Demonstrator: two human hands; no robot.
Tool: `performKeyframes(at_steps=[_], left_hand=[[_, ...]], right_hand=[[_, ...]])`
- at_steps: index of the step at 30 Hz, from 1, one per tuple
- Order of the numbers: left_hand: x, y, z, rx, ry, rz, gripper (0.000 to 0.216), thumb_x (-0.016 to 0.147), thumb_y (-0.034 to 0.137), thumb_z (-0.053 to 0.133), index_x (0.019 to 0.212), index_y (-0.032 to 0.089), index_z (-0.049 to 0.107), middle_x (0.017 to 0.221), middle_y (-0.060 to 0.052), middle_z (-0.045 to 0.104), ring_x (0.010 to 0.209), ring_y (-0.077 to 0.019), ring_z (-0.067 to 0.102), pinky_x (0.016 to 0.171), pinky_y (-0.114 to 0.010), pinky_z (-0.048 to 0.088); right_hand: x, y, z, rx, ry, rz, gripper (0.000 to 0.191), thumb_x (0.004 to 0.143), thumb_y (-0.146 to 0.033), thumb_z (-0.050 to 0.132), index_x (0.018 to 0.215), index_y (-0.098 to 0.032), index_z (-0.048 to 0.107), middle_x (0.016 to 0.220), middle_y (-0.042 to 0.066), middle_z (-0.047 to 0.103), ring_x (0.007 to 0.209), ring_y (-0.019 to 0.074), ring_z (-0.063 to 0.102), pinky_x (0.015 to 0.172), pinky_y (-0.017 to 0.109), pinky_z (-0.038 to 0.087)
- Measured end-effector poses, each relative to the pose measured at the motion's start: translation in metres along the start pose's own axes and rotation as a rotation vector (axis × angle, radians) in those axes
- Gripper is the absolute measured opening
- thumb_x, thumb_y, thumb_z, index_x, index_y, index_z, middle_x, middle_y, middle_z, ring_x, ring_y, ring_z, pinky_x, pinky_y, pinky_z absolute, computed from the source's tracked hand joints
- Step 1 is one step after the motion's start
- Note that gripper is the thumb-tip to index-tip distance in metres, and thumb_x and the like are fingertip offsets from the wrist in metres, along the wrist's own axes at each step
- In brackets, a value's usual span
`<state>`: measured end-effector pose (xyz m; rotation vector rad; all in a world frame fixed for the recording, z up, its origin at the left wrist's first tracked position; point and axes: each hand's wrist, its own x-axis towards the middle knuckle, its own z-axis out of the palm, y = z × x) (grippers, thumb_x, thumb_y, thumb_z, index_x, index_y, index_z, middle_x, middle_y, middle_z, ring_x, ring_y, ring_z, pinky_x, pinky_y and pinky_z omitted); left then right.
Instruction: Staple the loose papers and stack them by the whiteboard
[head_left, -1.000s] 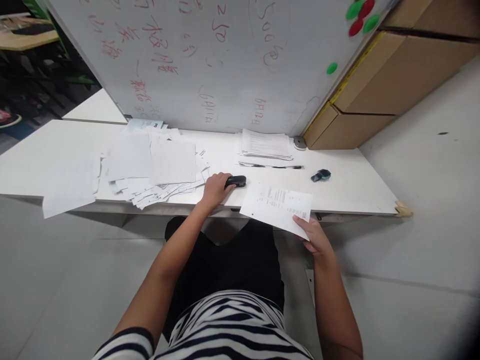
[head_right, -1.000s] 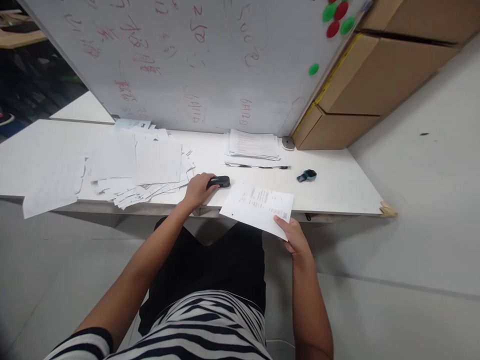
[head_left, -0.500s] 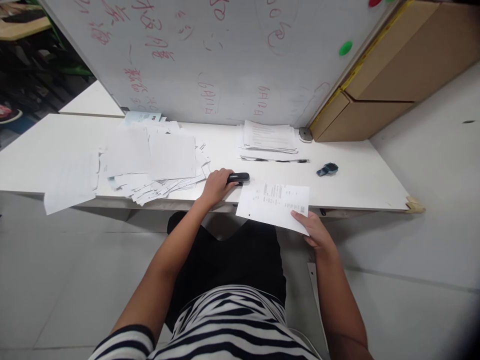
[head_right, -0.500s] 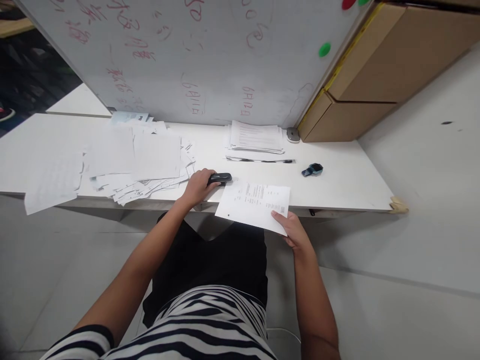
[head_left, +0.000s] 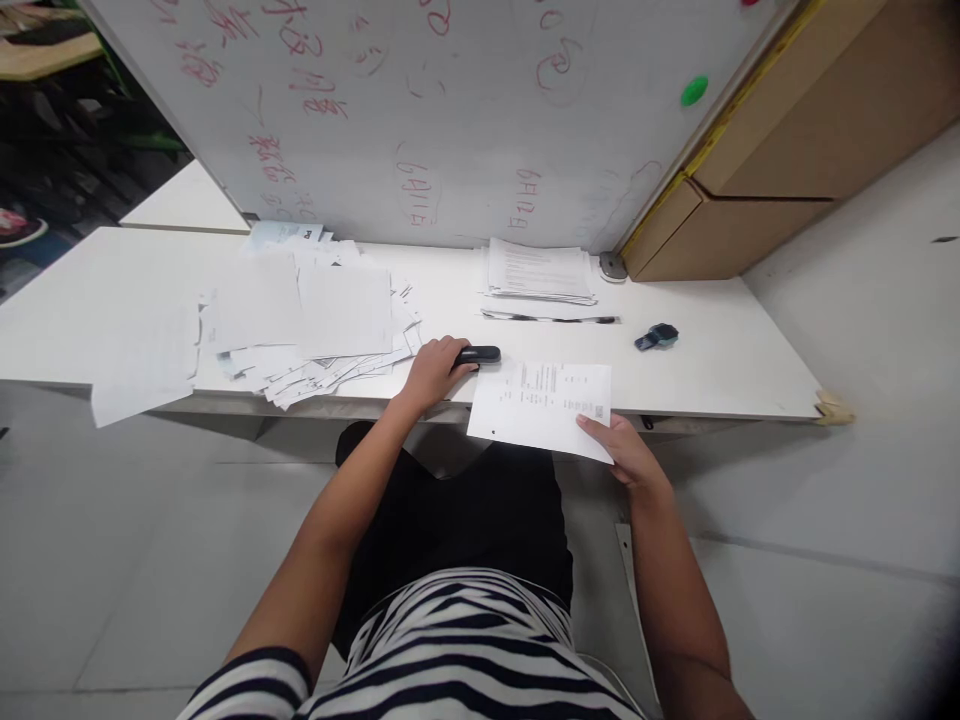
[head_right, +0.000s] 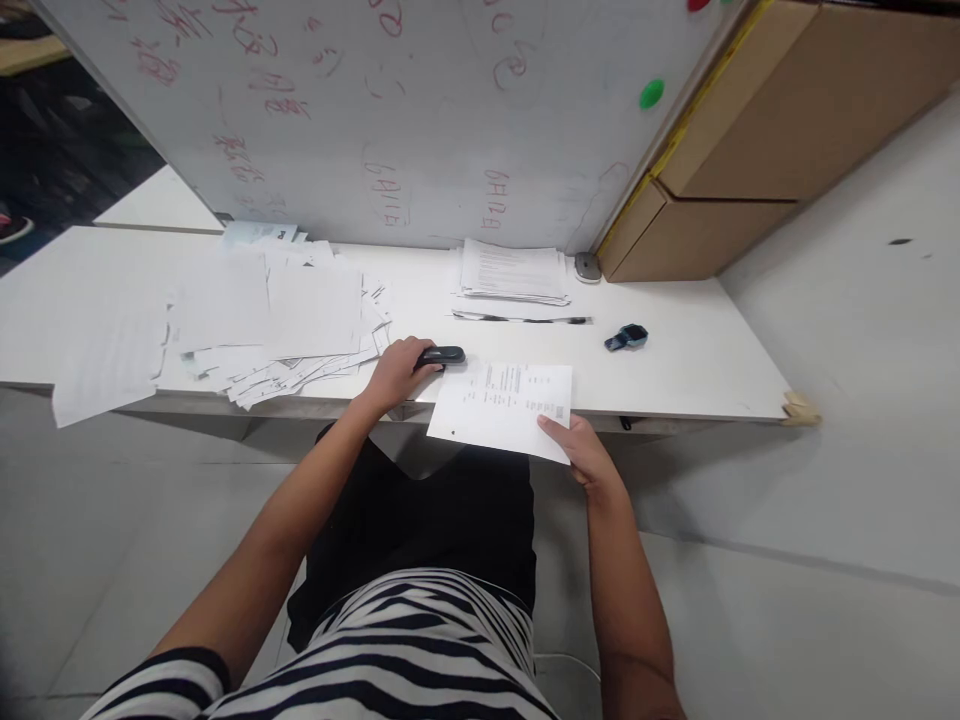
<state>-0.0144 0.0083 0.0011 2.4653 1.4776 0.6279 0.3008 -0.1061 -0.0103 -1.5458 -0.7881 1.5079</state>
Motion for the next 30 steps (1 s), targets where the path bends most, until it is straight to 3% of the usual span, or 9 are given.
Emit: performKeyframes(at_steps=[16, 30], left_hand=[[-0.0020, -0.0011, 0.0003, -0.003, 0.012, 0.042, 0.031, 0.090, 0.042, 0.052, 0.116, 0.025, 0.056, 0.099, -0.006, 0.061, 0.086, -0.0230, 0.052, 0.076, -0.035, 0.041], [-0.0053, 0.0063, -0.0053, -0.039, 0.045, 0.031, 0.040, 0.089, 0.045, 0.051, 0.123, 0.024, 0.056, 0.108, -0.006, 0.063, 0.095, -0.0233, 0.054, 0.082, -0.036, 0.043]], right_hand=[[0.0060, 0.0005, -0.0065, -0.051, -0.030, -0.023, 0.041, 0.069, -0.041, 0.079, 0.101, -0.017, 0.072, 0.101, 0.010, 0.074, 0.092, 0.0270, 0.070, 0.082, 0.037, 0.058], [0.0053, -0.0016, -0.0036, -0.054, -0.042, 0.004, 0.037, 0.072, -0.039, 0.077, 0.102, -0.017, 0.071, 0.104, 0.009, 0.073, 0.090, 0.0239, 0.071, 0.081, 0.032, 0.058]])
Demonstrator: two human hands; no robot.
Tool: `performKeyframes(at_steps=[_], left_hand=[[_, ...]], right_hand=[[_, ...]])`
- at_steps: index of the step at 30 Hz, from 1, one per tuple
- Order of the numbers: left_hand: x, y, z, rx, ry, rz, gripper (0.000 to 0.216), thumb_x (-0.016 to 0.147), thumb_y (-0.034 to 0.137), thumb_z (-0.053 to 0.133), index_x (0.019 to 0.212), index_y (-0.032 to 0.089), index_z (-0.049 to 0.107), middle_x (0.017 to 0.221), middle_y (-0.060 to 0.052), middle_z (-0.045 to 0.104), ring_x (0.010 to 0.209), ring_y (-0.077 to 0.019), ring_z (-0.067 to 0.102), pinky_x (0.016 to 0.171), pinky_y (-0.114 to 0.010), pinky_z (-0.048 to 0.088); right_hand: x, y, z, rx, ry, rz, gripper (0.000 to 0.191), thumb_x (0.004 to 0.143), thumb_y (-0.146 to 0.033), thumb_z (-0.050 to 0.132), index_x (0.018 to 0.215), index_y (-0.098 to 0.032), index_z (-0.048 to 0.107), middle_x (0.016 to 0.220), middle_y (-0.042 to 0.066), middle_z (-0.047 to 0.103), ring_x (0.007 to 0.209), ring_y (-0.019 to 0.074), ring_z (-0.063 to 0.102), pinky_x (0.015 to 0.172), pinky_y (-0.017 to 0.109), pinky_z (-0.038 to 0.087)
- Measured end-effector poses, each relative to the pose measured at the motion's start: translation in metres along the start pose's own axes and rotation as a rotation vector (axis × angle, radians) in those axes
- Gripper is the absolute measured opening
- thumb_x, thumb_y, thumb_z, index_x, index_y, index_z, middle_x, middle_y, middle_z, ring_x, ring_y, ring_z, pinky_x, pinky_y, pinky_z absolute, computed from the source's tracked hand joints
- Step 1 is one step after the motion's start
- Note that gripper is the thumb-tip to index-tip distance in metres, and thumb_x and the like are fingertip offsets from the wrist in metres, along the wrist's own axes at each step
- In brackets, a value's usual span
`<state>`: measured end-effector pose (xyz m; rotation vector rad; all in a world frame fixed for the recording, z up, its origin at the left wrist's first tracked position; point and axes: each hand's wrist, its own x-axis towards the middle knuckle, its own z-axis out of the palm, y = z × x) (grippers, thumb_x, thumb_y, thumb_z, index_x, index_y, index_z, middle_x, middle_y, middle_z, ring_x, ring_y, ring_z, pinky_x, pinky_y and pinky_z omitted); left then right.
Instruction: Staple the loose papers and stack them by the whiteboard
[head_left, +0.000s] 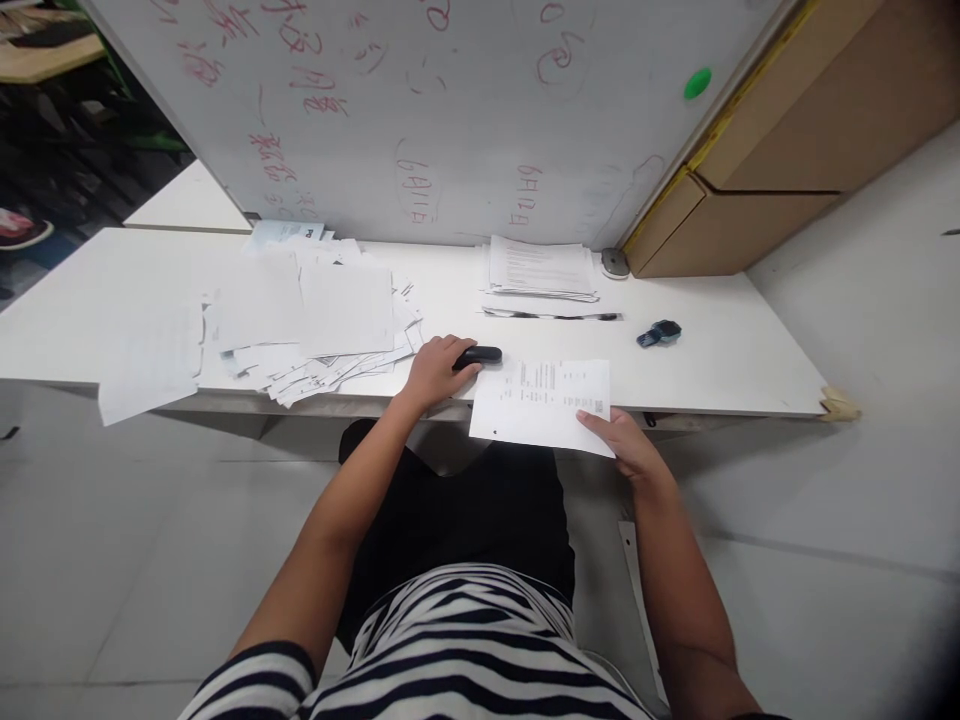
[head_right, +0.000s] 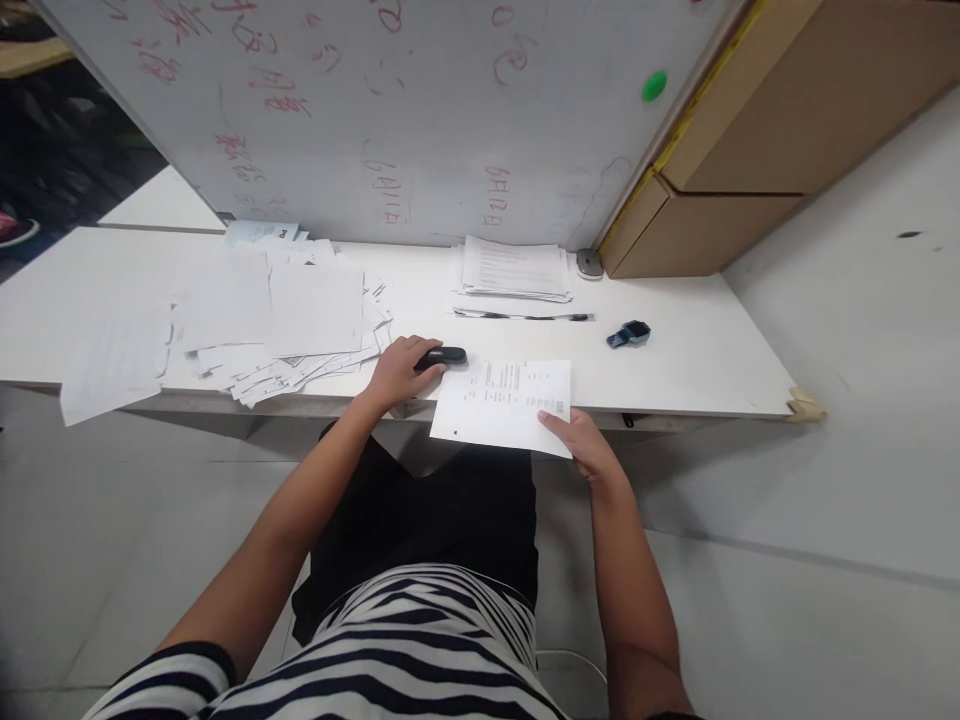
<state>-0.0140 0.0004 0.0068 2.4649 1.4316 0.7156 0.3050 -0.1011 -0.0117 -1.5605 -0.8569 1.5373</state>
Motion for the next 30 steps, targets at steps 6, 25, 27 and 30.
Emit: performKeyframes(at_steps=[6, 25, 27, 30], left_hand=[[-0.003, 0.007, -0.001, 0.036, 0.015, -0.063, 0.041, 0.096, 0.045, 0.037, 0.124, 0.024, 0.058, 0.115, -0.005, 0.064, 0.105, -0.0234, 0.055, 0.092, -0.040, 0.041], [0.102, 0.030, 0.042, 0.083, -0.099, -0.200, 0.037, 0.091, 0.045, 0.044, 0.107, 0.016, 0.060, 0.131, -0.018, 0.052, 0.134, -0.0402, 0.027, 0.094, -0.055, 0.038], [0.099, 0.031, 0.040, 0.090, -0.075, -0.198, 0.035, 0.091, 0.042, 0.043, 0.106, 0.015, 0.060, 0.129, -0.018, 0.053, 0.132, -0.0394, 0.030, 0.094, -0.054, 0.039], [0.098, 0.035, 0.037, 0.114, -0.097, -0.216, 0.033, 0.092, 0.039, 0.042, 0.106, 0.014, 0.059, 0.127, -0.019, 0.053, 0.132, -0.0388, 0.031, 0.095, -0.053, 0.038]], right_hand=[[0.001, 0.004, 0.000, 0.005, 0.009, 0.004, 0.037, 0.072, -0.038, 0.077, 0.102, -0.017, 0.071, 0.105, 0.009, 0.073, 0.092, 0.0245, 0.070, 0.080, 0.032, 0.058], [-0.002, -0.009, -0.003, -0.094, -0.021, -0.015, 0.042, 0.071, -0.045, 0.076, 0.101, -0.016, 0.072, 0.099, 0.011, 0.074, 0.088, 0.0265, 0.071, 0.076, 0.036, 0.058], [-0.001, -0.013, -0.004, -0.111, -0.020, 0.007, 0.040, 0.072, -0.045, 0.076, 0.100, -0.016, 0.072, 0.099, 0.010, 0.074, 0.087, 0.0256, 0.071, 0.076, 0.035, 0.058], [-0.002, -0.018, -0.005, -0.143, -0.013, 0.039, 0.039, 0.072, -0.045, 0.075, 0.100, -0.017, 0.072, 0.101, 0.009, 0.074, 0.090, 0.0252, 0.070, 0.076, 0.033, 0.058]])
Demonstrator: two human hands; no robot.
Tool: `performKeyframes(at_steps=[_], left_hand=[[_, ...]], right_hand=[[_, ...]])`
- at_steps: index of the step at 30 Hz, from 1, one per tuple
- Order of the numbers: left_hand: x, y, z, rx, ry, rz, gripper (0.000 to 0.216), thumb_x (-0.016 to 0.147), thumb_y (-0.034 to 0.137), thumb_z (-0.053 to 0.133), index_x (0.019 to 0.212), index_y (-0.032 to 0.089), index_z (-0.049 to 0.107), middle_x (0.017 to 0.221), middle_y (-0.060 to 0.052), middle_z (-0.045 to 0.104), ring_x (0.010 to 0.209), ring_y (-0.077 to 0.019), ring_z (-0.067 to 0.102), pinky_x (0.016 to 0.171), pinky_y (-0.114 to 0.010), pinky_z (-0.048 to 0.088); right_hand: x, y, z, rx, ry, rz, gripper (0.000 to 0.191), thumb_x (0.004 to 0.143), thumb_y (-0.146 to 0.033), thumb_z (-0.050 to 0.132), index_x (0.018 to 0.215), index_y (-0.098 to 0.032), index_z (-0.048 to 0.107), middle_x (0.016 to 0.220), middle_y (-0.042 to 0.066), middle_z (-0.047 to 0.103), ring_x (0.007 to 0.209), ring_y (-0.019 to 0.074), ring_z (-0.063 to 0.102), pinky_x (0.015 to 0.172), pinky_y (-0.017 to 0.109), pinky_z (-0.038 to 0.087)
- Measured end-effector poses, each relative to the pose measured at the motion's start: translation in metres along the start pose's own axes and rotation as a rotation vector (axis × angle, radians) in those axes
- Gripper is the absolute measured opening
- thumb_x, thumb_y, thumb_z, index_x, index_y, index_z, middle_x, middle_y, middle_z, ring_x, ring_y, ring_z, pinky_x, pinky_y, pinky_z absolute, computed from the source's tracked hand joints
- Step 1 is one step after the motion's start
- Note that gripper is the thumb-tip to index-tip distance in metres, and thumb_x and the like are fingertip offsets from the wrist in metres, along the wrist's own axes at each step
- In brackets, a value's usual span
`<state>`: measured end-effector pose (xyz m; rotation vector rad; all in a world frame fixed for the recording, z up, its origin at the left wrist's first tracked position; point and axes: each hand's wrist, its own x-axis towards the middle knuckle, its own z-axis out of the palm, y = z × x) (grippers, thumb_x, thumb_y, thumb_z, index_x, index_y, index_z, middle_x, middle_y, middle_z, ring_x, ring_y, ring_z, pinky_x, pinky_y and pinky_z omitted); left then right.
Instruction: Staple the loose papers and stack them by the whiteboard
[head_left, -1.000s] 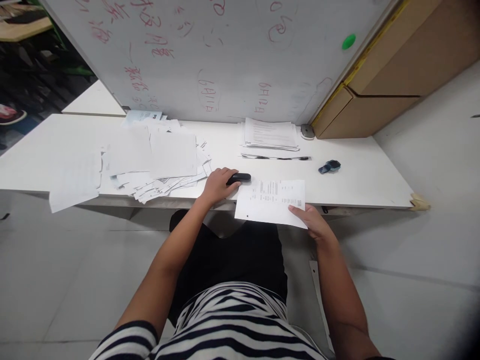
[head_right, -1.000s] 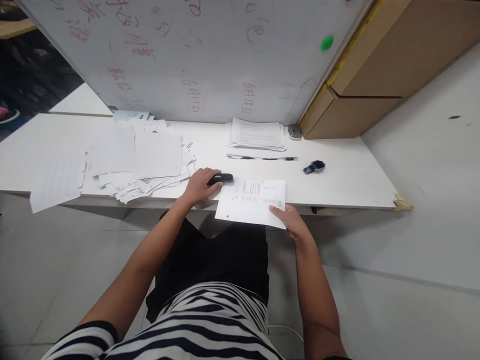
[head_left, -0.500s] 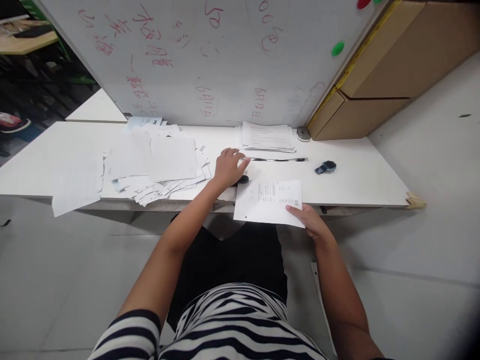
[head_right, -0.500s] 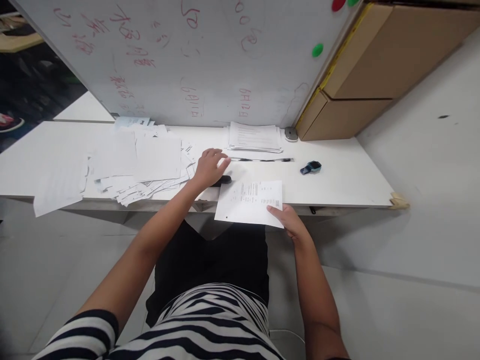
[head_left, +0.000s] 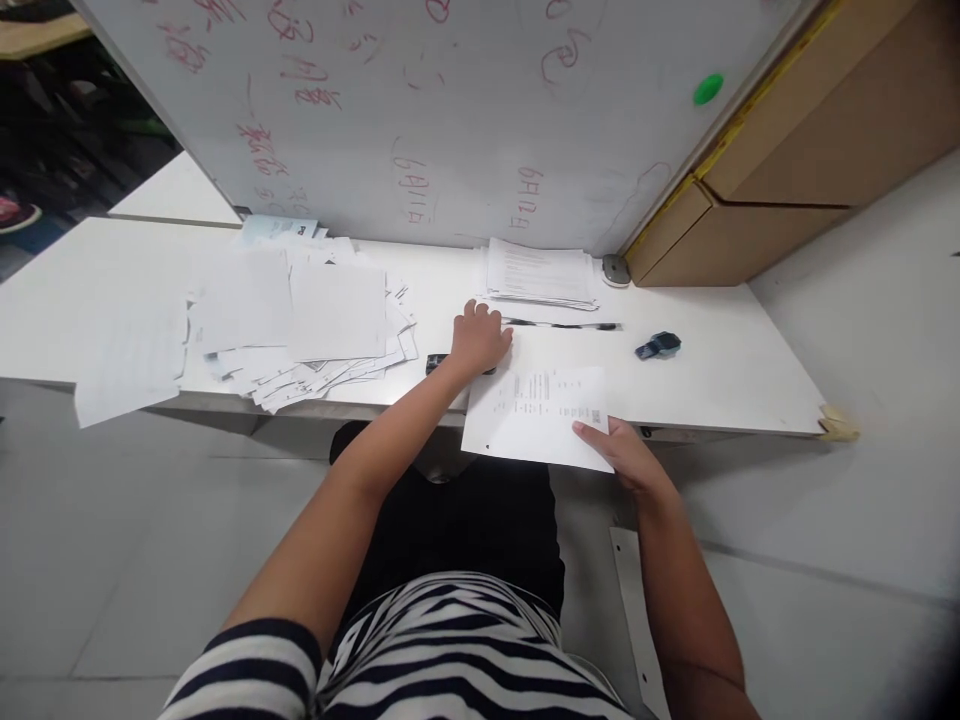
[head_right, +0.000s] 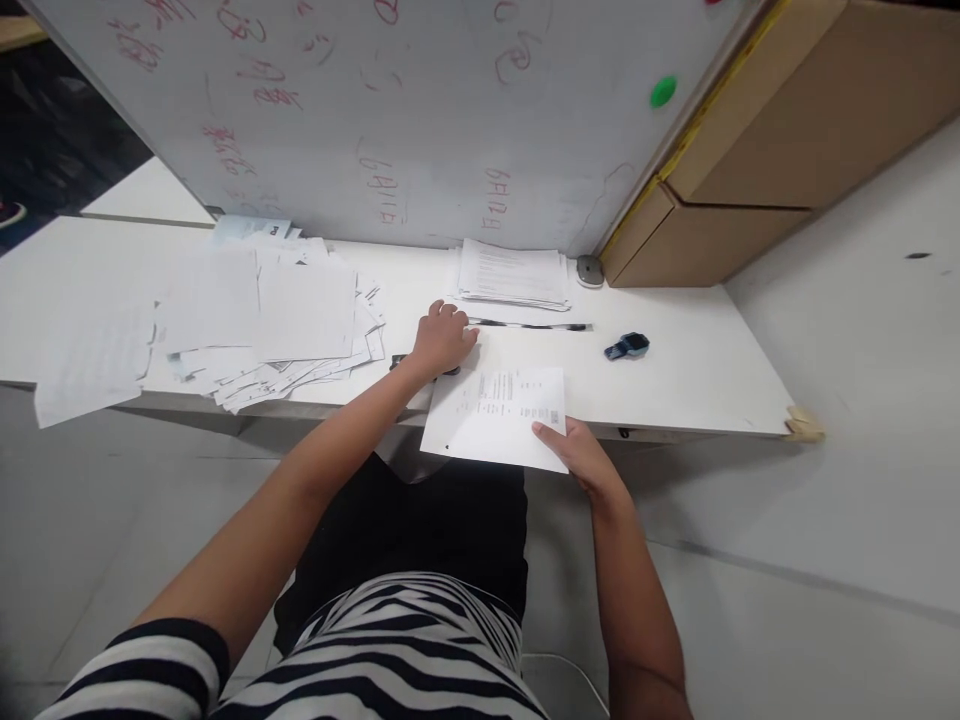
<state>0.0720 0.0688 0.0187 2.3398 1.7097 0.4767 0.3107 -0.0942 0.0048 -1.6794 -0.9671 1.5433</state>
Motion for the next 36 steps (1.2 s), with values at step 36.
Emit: performKeyframes(at_steps=[36], left_hand=[[-0.076, -0.078, -0.022, 0.026, 0.033, 0.304, 0.042, 0.091, 0.054, 0.044, 0.116, 0.021, 0.056, 0.095, -0.008, 0.064, 0.088, -0.0232, 0.058, 0.075, -0.034, 0.041]], right_hand=[[-0.029, 0.010, 0.016, 0.029, 0.126, -0.112, 0.040, 0.074, -0.045, 0.074, 0.103, -0.018, 0.071, 0.112, 0.010, 0.070, 0.100, 0.0288, 0.068, 0.082, 0.037, 0.058]])
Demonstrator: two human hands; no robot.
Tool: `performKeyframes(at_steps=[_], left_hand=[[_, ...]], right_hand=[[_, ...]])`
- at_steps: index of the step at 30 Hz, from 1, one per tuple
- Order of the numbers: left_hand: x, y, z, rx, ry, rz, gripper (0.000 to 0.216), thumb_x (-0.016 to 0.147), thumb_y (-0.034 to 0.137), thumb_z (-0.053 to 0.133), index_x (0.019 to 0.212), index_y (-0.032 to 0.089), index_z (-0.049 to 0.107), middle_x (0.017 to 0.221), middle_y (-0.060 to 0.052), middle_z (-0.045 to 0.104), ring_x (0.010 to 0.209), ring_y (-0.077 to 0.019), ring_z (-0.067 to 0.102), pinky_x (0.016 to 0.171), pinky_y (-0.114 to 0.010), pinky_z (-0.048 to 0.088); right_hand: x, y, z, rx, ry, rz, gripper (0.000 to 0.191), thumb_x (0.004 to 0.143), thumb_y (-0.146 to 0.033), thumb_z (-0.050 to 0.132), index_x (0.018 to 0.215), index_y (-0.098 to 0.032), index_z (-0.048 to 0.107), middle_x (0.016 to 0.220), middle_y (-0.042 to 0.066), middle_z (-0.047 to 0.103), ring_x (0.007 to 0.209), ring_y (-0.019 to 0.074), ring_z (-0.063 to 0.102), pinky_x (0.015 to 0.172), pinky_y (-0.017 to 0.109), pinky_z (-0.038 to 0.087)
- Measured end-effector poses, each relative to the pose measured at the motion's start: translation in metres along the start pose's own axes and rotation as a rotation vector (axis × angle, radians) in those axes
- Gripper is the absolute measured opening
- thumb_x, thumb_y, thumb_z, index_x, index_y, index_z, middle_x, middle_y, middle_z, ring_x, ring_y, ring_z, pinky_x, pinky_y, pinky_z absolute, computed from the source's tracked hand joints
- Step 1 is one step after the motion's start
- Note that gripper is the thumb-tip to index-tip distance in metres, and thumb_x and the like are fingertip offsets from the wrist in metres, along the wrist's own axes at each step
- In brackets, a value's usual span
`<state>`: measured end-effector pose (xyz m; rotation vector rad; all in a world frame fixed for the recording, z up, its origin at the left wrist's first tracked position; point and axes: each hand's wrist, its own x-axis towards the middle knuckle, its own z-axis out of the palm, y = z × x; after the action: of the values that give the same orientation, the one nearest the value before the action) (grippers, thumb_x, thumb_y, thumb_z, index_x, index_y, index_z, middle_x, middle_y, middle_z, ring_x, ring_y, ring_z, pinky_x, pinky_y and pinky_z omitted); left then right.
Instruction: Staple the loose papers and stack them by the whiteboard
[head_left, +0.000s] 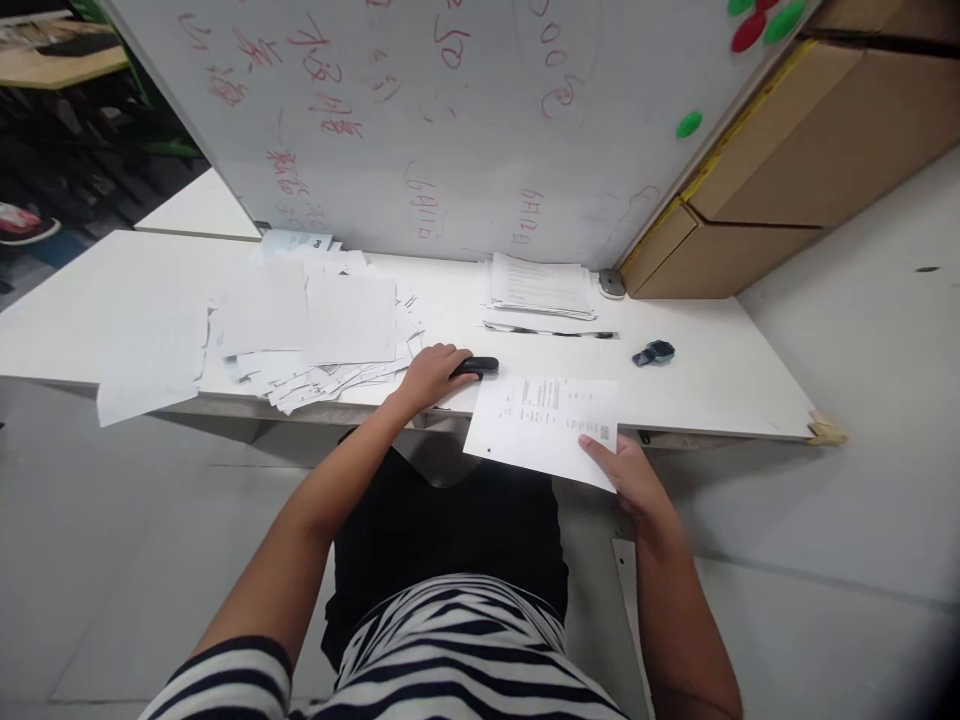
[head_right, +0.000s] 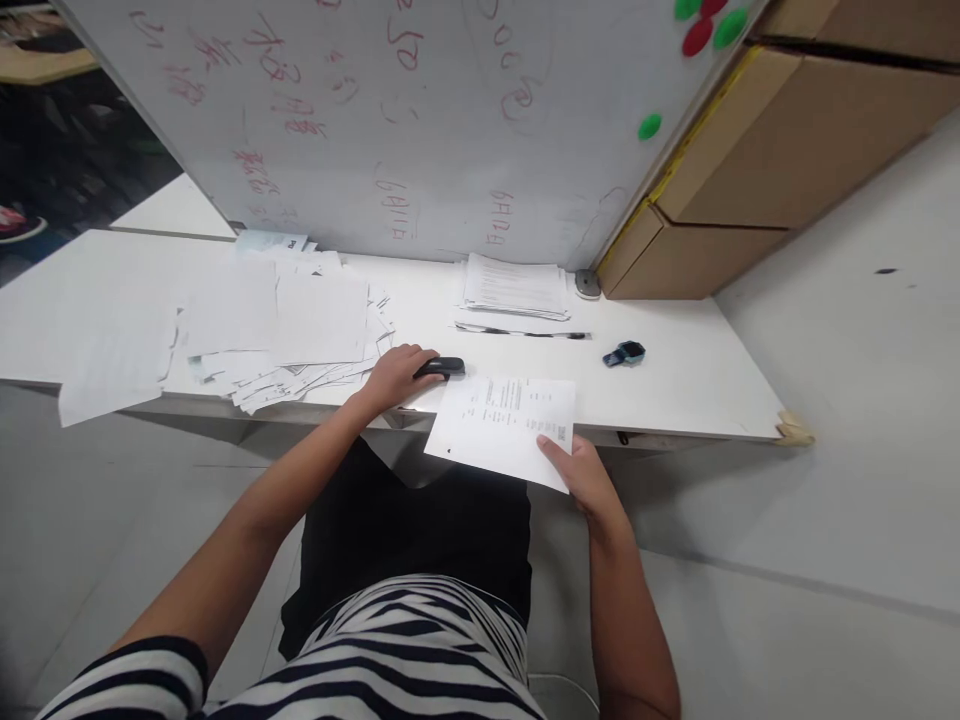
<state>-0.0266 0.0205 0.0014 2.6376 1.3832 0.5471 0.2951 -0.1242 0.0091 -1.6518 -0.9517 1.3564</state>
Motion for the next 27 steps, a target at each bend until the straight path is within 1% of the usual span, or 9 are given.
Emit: performKeyframes(at_steps=[2, 5, 9, 13, 17, 21, 27], left_hand=[[-0.001, 0.001, 0.001, -0.015, 0.039, -0.008, 0.038, 0.091, 0.053, 0.046, 0.108, 0.021, 0.058, 0.092, -0.007, 0.063, 0.086, -0.0226, 0.057, 0.072, -0.034, 0.040], [-0.001, 0.002, 0.001, -0.016, 0.056, -0.006, 0.035, 0.091, 0.051, 0.048, 0.105, 0.021, 0.057, 0.091, -0.007, 0.063, 0.085, -0.0226, 0.056, 0.071, -0.034, 0.039], [-0.001, 0.000, 0.002, 0.009, 0.049, -0.001, 0.036, 0.091, 0.051, 0.047, 0.104, 0.019, 0.057, 0.092, -0.008, 0.062, 0.085, -0.0230, 0.056, 0.070, -0.034, 0.039], [-0.003, -0.001, 0.001, 0.004, 0.043, -0.003, 0.032, 0.091, 0.046, 0.048, 0.106, 0.019, 0.057, 0.093, -0.009, 0.062, 0.088, -0.0247, 0.056, 0.073, -0.035, 0.039], [-0.005, -0.001, -0.001, 0.004, 0.036, 0.010, 0.027, 0.090, 0.038, 0.049, 0.107, 0.019, 0.057, 0.095, -0.009, 0.062, 0.089, -0.0253, 0.055, 0.074, -0.036, 0.039], [-0.005, -0.001, -0.002, 0.024, 0.034, 0.017, 0.024, 0.090, 0.032, 0.049, 0.108, 0.018, 0.057, 0.096, -0.009, 0.062, 0.088, -0.0247, 0.054, 0.073, -0.036, 0.038], [-0.006, -0.001, -0.002, 0.022, 0.039, 0.021, 0.024, 0.090, 0.029, 0.048, 0.110, 0.017, 0.056, 0.096, -0.008, 0.061, 0.087, -0.0235, 0.054, 0.072, -0.035, 0.038]], right_hand=[[-0.007, -0.001, -0.007, -0.013, 0.042, 0.002, 0.039, 0.073, -0.046, 0.074, 0.101, -0.018, 0.072, 0.110, 0.010, 0.071, 0.099, 0.0298, 0.068, 0.081, 0.037, 0.058], [-0.020, -0.005, -0.020, -0.050, 0.115, -0.007, 0.039, 0.072, -0.048, 0.075, 0.097, -0.019, 0.073, 0.109, 0.010, 0.071, 0.099, 0.0308, 0.068, 0.080, 0.037, 0.058], [-0.038, -0.012, -0.031, -0.083, 0.127, -0.053, 0.039, 0.070, -0.048, 0.076, 0.098, -0.021, 0.074, 0.110, 0.009, 0.071, 0.099, 0.0309, 0.068, 0.079, 0.037, 0.058], [-0.046, -0.020, -0.023, -0.075, 0.096, -0.041, 0.042, 0.069, -0.049, 0.077, 0.098, -0.020, 0.074, 0.110, 0.011, 0.071, 0.094, 0.0312, 0.069, 0.076, 0.038, 0.059], [-0.039, -0.021, -0.010, -0.077, 0.026, -0.022, 0.042, 0.070, -0.048, 0.077, 0.101, -0.019, 0.074, 0.110, 0.011, 0.071, 0.096, 0.0312, 0.069, 0.079, 0.039, 0.058], [-0.036, -0.021, -0.003, -0.069, 0.012, -0.030, 0.042, 0.070, -0.048, 0.076, 0.101, -0.019, 0.074, 0.109, 0.011, 0.071, 0.096, 0.0310, 0.069, 0.079, 0.039, 0.058], [-0.036, -0.018, 0.004, -0.082, 0.020, -0.063, 0.042, 0.071, -0.047, 0.076, 0.102, -0.020, 0.074, 0.113, 0.009, 0.070, 0.098, 0.0309, 0.068, 0.081, 0.040, 0.058]])
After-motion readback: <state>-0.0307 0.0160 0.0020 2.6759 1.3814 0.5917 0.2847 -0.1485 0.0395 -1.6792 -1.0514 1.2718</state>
